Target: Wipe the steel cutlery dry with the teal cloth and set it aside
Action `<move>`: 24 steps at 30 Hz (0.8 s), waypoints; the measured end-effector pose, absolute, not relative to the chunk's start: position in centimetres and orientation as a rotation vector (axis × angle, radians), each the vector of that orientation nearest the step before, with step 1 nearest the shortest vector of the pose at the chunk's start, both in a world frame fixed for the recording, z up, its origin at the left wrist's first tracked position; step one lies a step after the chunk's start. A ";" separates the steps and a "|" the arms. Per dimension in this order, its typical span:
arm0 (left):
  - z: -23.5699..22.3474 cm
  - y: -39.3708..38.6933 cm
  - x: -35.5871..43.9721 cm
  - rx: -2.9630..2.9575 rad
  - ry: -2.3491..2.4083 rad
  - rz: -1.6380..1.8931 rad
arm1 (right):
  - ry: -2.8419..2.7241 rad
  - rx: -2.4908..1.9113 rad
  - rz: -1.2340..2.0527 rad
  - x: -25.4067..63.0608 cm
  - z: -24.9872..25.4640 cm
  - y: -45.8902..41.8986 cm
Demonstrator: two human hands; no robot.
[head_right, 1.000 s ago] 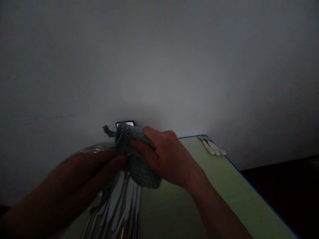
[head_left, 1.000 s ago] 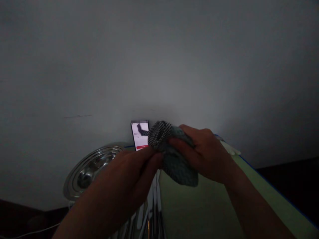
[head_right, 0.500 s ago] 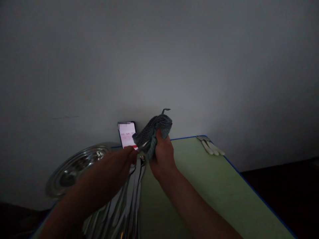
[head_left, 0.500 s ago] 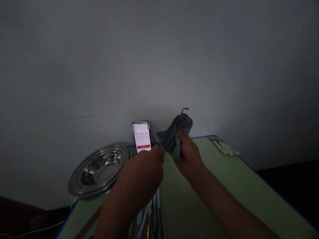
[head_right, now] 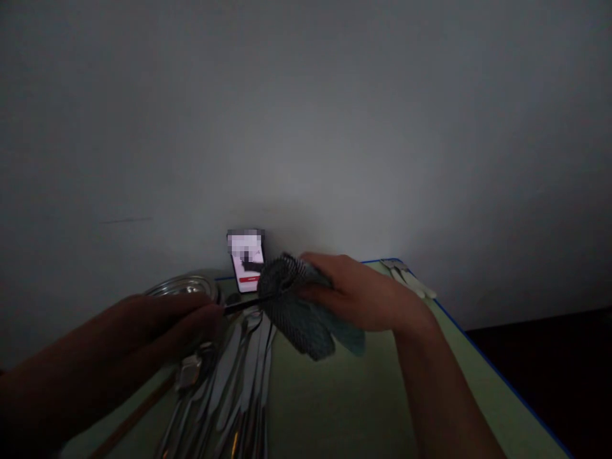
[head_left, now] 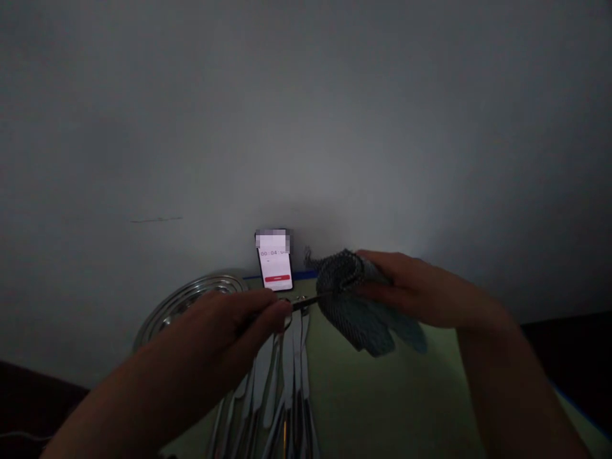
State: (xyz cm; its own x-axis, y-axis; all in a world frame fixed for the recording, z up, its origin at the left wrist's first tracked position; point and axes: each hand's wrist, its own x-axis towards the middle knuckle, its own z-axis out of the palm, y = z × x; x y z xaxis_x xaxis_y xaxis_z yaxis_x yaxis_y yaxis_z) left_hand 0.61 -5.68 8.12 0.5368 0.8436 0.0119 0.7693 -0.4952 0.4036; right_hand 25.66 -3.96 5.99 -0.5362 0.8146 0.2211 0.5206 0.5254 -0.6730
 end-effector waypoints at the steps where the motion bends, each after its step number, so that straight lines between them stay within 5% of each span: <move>1: 8.1 -5.6 0.6 2.452 1.318 0.281 | -2.349 -1.098 0.756 25.9 6.3 -4.5; 24: 7.6 -5.3 1.7 2.495 1.101 0.191 | -2.593 -1.121 0.845 25.3 7.3 -6.0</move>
State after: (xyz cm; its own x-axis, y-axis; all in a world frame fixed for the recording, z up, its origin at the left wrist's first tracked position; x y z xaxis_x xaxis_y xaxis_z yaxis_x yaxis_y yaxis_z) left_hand 1.72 -5.35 7.60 0.6795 0.7327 -0.0376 0.6774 -0.6068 0.4159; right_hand 25.27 -6.02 7.29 -0.6950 0.7174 -0.0479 0.6078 0.5506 -0.5722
